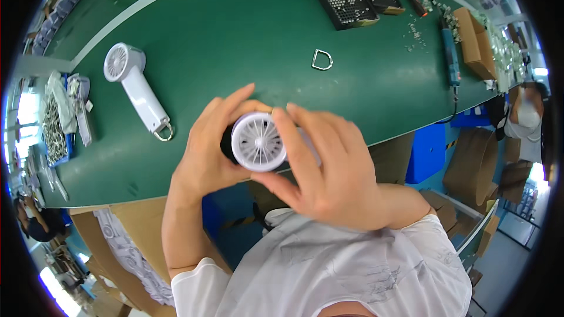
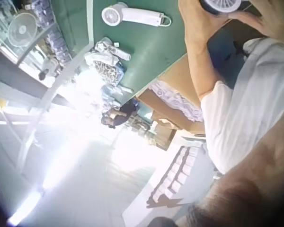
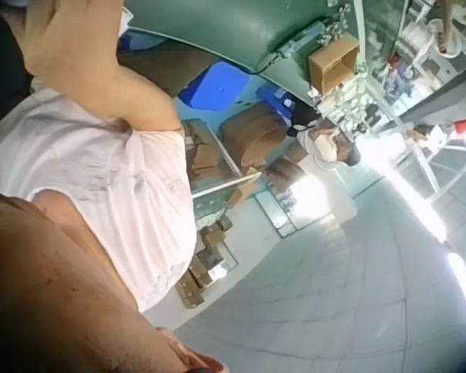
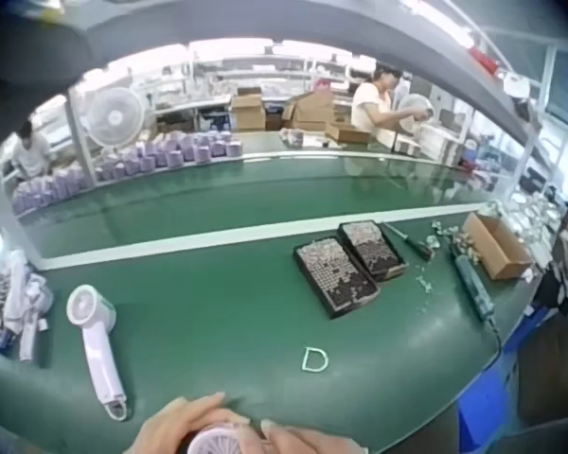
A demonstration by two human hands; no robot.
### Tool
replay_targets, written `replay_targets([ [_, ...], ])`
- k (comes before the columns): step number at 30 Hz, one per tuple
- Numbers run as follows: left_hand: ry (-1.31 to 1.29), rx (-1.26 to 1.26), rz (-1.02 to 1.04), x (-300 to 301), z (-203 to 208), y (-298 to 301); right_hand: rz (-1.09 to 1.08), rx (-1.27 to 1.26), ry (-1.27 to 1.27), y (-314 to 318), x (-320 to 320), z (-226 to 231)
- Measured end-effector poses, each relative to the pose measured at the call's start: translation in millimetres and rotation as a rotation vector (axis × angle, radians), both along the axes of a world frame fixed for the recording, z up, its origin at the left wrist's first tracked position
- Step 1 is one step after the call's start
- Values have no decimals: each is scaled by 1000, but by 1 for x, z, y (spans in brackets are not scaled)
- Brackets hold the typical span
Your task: Assembling a small handheld electric fan at a production line station, including inserting components and securing them with an electric screwdriver.
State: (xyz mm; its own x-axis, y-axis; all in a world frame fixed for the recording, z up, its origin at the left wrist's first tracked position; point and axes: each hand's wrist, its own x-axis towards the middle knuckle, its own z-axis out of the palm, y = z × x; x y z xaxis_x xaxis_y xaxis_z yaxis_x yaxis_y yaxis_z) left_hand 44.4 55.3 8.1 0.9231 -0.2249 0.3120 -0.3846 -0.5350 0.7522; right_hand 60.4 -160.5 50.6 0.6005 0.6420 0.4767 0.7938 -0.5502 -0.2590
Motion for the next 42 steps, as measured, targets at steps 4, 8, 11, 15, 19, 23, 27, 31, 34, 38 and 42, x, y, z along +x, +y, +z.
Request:
replay_targets([
  [4,1,8,68,-6,0,-2,-5,18,-6,8,0,-3],
  [8,90,4,97,-3,-4,-8,-37,-13,150,5,5,1],
  [11,73,3,129,-6,-3,-10,-70,29,173,11,-2,-3],
  [15,173,7,202,-10,7,-17,-58,55,191,14,-1,-6],
  [19,175,41,216,-12,9,-16,-20,98,236,15,2,-4],
  [23,167,40,174,-12,3,-12,-19,93,241,15,0,-5],
  [27,131,56,199,-13,0,-16,-12,74,233,16,3,-3],
  [31,113,50,142,-8,-5,-10,13,15,220,15,9,-3],
  [34,98,58,115,-8,-3,-7,-22,22,228,18,7,0],
  [38,79,86,120,-10,-2,-8,-55,24,198,22,6,0],
  [42,66,8,70,-5,0,-2,51,-34,234,14,13,6],
])
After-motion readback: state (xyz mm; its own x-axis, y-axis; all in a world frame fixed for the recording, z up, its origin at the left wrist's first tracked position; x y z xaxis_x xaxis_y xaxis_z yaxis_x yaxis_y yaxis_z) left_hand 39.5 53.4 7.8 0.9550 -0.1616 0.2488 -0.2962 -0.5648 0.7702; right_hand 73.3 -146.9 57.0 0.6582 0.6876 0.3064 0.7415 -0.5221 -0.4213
